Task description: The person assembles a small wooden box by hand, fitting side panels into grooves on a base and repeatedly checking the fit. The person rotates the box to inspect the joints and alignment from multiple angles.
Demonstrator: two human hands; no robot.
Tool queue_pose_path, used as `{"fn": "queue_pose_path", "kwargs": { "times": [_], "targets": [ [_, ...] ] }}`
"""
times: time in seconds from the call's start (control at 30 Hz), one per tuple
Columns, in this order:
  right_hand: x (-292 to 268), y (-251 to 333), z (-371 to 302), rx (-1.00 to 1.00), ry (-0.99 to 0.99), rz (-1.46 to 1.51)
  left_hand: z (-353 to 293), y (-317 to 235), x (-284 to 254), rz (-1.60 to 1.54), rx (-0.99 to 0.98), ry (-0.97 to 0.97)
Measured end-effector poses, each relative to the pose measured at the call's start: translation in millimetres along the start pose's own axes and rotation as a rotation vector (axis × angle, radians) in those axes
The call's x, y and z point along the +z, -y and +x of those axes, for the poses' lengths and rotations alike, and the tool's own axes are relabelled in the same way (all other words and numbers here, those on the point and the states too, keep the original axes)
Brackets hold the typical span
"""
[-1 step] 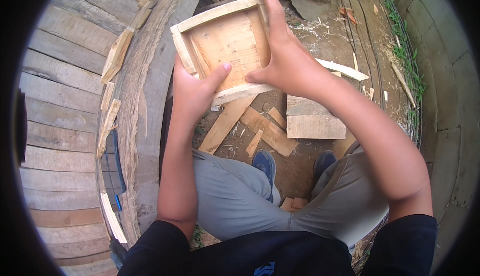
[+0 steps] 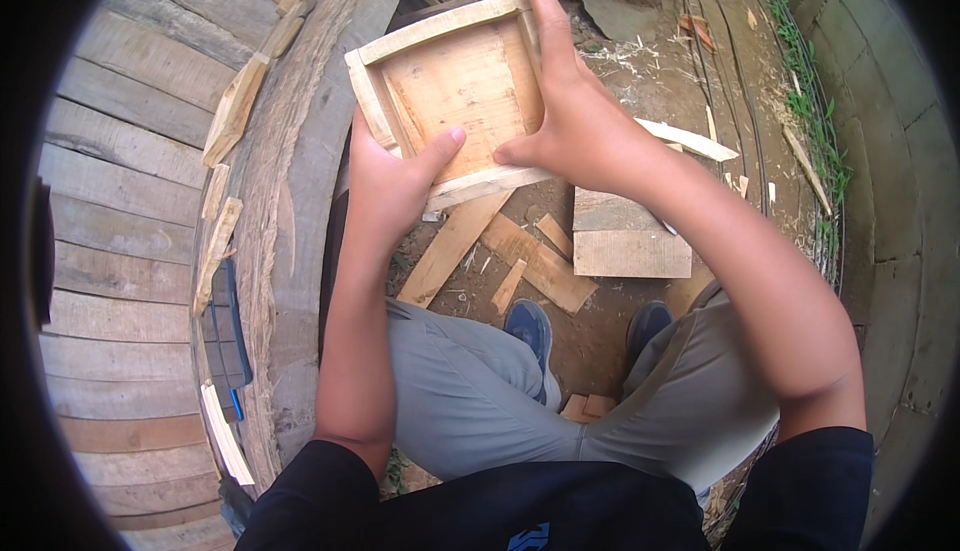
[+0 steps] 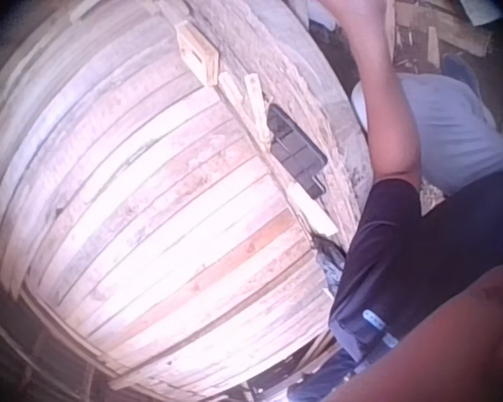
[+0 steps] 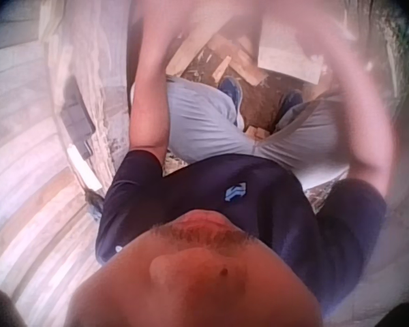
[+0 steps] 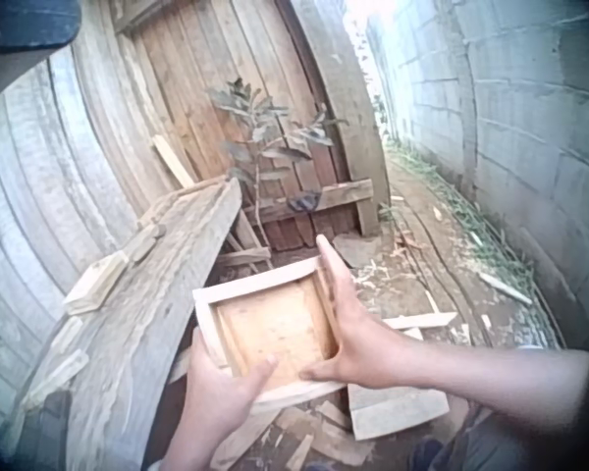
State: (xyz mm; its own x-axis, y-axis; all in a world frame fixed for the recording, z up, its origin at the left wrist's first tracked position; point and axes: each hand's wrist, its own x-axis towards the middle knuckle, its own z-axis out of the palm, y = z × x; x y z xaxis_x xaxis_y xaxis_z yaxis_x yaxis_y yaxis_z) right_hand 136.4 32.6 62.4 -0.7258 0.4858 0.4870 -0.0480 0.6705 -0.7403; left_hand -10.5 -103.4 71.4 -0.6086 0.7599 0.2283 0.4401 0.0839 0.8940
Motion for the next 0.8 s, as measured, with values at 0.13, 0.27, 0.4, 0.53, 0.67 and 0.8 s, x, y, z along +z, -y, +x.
{"fn": "queue_pose_path", "kwargs": {
  "times": [0.13,0.27,0.4,0.53,0.67,0.8],
  "targets": [
    [-2,-5,-1,0.032,0.021,0.044,-2,-5,1,0.039,-0.056,0.050],
    [2,-2,-2,0.097,0.016,0.056,-1,4,1,0.071,-0.025,0.042],
    [11,-1,-5,0.099,-0.040,0.045,-3,-1,3,0.085,-0.052,0.041],
    [8,1,-3,0.111,-0.004,0.057,-2,1,2,0.031,-0.061,0.043],
    [-13,-11,6,0.143,0.197,0.135,-6,-5,5,0.052,-0.094,0.030],
    [-15,-10,4,0.097,0.174,0.108,-7,-5,4,0.065,-0.071,0.040]
  ]
}}
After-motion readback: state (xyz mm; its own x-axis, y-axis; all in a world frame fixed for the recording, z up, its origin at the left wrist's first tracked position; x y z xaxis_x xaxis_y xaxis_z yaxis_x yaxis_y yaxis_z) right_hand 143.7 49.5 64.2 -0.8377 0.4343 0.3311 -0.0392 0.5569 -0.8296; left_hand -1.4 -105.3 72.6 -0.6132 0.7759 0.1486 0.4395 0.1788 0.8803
